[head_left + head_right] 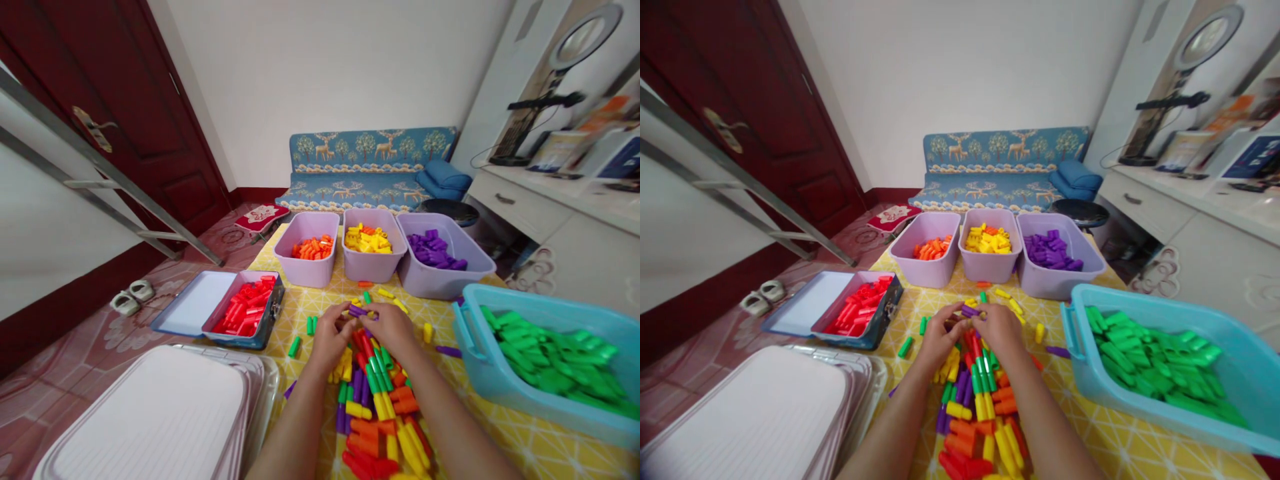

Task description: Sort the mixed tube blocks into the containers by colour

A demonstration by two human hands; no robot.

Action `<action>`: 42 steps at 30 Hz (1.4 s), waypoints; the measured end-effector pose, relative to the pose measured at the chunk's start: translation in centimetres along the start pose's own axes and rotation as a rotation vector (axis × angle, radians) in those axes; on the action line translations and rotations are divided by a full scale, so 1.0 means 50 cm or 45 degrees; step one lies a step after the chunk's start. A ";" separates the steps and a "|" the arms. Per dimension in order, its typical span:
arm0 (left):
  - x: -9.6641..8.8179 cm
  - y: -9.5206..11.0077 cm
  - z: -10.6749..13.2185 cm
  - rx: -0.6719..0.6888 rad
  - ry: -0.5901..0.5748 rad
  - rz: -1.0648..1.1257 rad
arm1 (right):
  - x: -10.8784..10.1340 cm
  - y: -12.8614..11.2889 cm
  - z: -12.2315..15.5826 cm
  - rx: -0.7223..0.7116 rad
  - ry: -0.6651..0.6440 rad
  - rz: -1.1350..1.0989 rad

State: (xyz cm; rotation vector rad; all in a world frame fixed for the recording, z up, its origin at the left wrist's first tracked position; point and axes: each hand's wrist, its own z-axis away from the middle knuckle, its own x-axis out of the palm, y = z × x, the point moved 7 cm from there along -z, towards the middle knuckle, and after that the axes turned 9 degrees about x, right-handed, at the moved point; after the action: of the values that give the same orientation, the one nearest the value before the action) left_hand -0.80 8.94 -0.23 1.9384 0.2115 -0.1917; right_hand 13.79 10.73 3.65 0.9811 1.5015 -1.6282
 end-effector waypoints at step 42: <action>-0.011 0.011 0.005 -0.043 0.105 0.046 | -0.141 0.059 -0.001 -0.013 0.385 -1.725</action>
State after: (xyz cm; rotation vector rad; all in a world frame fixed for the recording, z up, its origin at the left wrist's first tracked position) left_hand -1.23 8.48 0.29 1.9170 0.2320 -0.0838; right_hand 19.68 10.56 8.54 0.0550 2.6597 -2.3455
